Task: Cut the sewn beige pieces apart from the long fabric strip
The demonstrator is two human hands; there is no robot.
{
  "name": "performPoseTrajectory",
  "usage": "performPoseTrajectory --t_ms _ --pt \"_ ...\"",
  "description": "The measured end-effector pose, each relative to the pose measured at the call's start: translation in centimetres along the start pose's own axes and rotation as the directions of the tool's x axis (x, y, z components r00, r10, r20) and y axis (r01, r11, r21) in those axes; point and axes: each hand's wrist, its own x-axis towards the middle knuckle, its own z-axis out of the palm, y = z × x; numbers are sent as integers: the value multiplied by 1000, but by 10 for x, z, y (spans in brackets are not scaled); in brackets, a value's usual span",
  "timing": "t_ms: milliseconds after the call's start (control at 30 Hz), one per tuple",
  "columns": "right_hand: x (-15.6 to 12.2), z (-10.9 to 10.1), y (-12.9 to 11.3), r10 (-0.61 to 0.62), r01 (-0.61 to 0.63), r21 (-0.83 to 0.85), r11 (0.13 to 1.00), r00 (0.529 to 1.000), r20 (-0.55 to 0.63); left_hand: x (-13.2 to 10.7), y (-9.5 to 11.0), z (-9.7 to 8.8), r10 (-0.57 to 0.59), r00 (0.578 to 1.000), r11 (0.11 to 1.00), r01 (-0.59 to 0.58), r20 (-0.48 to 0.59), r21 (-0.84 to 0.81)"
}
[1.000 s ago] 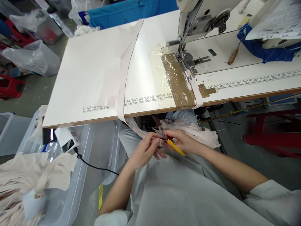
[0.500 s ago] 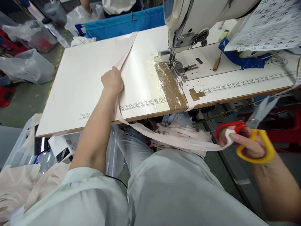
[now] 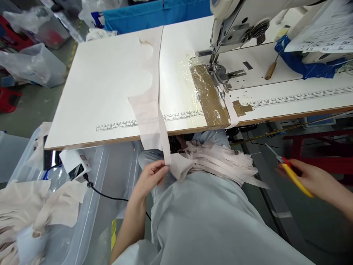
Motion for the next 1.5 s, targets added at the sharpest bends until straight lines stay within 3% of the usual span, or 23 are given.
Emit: performPoseTrajectory --t_ms 33,100,167,267,400,500,800,867,1000,1067,1233,1500 --pt "7 13 -20 30 -30 0 1000 999 12 -2 -9 6 -17 1000 1000 17 9 -17" --pt "21 41 -67 -74 53 94 994 969 235 -4 -20 17 -27 1000 996 28 8 -85" --pt "34 65 -113 -232 176 161 971 854 466 -7 -25 27 -28 1000 988 27 -9 -154" --pt "52 88 -165 -345 312 172 934 667 661 -10 -26 36 -30 997 982 15 -77 -189" --pt "72 101 -199 -342 381 145 913 522 781 -12 -22 39 -33 987 981 2 -160 -193" --pt "84 107 -207 -327 409 126 904 472 819 -13 -19 39 -36 985 973 -4 -169 -229" --pt "97 113 -220 -417 531 151 834 426 803 -10 -18 38 -65 982 966 17 -179 -258" --pt "95 112 -222 -404 572 85 816 459 791 -9 -20 38 -63 980 963 10 -189 -269" --pt "90 113 -221 -382 649 -120 751 575 724 -8 -22 38 -59 976 962 -1 -208 -274" --pt "88 115 -219 -383 670 -180 720 600 702 -8 -21 39 -57 974 966 -1 -218 -259" --pt "88 119 -215 -406 694 -239 680 627 664 -6 -21 39 -58 977 967 3 -207 -255" --pt "87 123 -217 -407 718 -296 630 630 661 -4 -26 37 -58 984 968 14 -169 -251"
